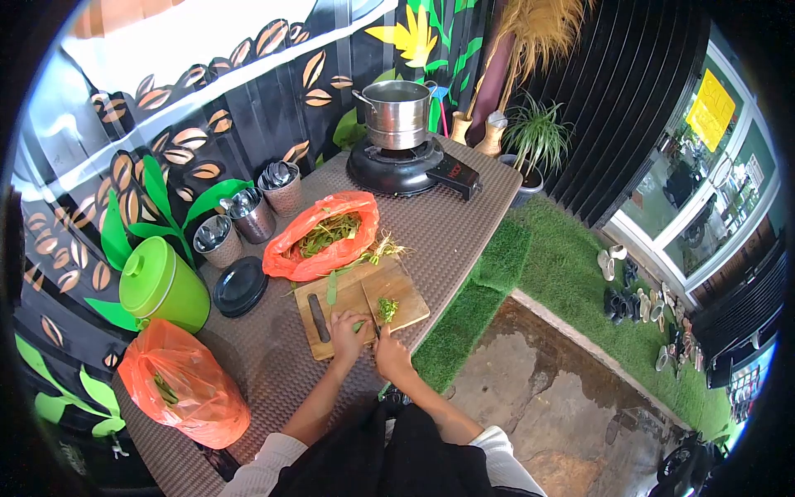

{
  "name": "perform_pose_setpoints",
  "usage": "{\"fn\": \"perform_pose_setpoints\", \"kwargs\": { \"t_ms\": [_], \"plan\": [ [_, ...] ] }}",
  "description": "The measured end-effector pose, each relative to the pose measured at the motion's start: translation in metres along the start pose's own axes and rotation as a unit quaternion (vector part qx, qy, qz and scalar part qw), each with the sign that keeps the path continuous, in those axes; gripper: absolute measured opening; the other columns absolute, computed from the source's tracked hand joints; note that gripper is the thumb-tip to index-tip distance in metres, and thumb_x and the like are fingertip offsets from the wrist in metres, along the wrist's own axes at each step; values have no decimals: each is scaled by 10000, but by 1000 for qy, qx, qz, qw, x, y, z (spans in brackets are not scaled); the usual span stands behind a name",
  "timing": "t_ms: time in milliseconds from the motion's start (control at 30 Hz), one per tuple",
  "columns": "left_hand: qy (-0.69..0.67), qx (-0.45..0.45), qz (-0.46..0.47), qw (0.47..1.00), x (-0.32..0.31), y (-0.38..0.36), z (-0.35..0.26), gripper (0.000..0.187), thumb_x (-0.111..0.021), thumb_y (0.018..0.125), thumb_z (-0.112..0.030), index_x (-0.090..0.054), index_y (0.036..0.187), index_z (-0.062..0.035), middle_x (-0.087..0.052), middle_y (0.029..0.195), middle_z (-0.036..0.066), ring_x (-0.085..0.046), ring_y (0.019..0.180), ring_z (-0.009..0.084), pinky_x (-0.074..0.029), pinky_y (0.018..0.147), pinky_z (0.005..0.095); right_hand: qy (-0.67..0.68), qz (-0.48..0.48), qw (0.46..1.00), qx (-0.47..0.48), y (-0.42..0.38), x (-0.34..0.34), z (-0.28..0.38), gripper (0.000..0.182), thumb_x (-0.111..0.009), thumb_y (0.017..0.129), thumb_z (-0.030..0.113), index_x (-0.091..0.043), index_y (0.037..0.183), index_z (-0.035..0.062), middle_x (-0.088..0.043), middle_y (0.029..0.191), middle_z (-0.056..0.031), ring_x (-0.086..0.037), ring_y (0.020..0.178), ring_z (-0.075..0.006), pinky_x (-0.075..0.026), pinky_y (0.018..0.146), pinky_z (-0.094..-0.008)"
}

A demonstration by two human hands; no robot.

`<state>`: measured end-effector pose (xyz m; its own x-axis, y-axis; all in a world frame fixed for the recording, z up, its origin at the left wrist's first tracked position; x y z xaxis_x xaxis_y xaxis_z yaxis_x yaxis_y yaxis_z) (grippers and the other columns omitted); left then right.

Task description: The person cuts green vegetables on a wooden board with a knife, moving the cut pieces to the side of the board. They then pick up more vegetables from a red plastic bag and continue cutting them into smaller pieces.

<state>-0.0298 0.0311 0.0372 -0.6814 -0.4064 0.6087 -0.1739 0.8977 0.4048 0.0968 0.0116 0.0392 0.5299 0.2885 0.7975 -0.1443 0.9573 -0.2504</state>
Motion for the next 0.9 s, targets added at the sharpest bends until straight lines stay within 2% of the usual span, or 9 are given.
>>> {"fn": "perform_pose_setpoints", "kwargs": {
  "t_ms": [67,200,300,367,467,600,667,833,900],
  "plan": [
    [-5,1,-4,1000,1,-1,-2,104,-740,722,-183,-731,813,-134,-655,890,8,-493,908,237,-330,856,377,-10,3,1000,-22,4,-1,-6,318,-437,946,251,-372,1092,-24,-603,841,-347,-594,822,-510,-472,727,-568],
    [-16,2,-13,1000,6,-2,-5,101,-744,722,-181,-734,810,-133,-663,894,5,-495,916,223,-325,874,369,55,-9,997,50,21,-2,-14,319,-430,944,246,-364,1105,-21,-602,848,-341,-583,833,-522,-463,744,-571],
    [-16,-11,-23,1000,9,0,-6,85,-721,740,-179,-731,812,-134,-666,879,-3,-513,886,222,-343,828,363,19,-27,999,40,5,-3,-8,317,-425,948,257,-364,1106,-12,-608,845,-335,-600,822,-501,-470,728,-571],
    [-10,-10,-16,1000,6,0,-3,86,-720,742,-179,-731,813,-131,-665,880,-3,-516,886,221,-345,831,363,-28,-16,999,-17,-7,-3,-2,315,-430,950,268,-368,1104,0,-615,841,-327,-619,807,-475,-479,711,-570],
    [1,-29,-1,1000,9,-4,-6,92,-712,748,-170,-729,825,-124,-662,883,1,-522,894,217,-349,835,362,-29,-20,999,-26,-4,1,-2,307,-434,950,273,-373,1098,11,-622,836,-317,-629,792,-461,-484,698,-570],
    [-9,-83,2,996,11,-10,-12,113,-683,767,-139,-721,870,-109,-659,892,15,-536,904,223,-360,830,363,-19,-45,999,-22,7,10,-20,303,-436,950,263,-373,1090,2,-617,830,-324,-616,786,-483,-479,691,-573],
    [-21,-81,10,996,6,-7,-10,116,-670,775,-126,-719,878,-104,-659,893,25,-539,902,230,-363,826,365,-1,-44,999,28,8,12,-22,304,-438,950,257,-376,1077,-11,-610,826,-334,-607,801,-494,-473,693,-578],
    [-48,-76,18,996,-12,0,-8,86,-647,793,-105,-695,861,-83,-658,894,54,-545,899,258,-367,818,375,12,-17,999,26,4,17,-20,313,-443,947,253,-377,1074,-25,-606,827,-335,-596,827,-505,-468,717,-581],
    [-55,-64,24,996,-14,2,-8,112,-637,805,-102,-647,915,-81,-657,885,66,-543,901,270,-362,822,386,16,-17,999,25,1,14,-19,316,-444,946,253,-377,1075,-27,-607,831,-331,-595,832,-506,-468,727,-580]
  ]
}}
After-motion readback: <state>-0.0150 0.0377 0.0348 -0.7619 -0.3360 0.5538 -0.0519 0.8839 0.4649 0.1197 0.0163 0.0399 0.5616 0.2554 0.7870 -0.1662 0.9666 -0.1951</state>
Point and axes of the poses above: each hand's wrist, its own y-axis towards the middle knuckle, its own x-axis out of the back of the hand, z = x × y, the point moved 6 cm from there along y, towards the middle knuckle
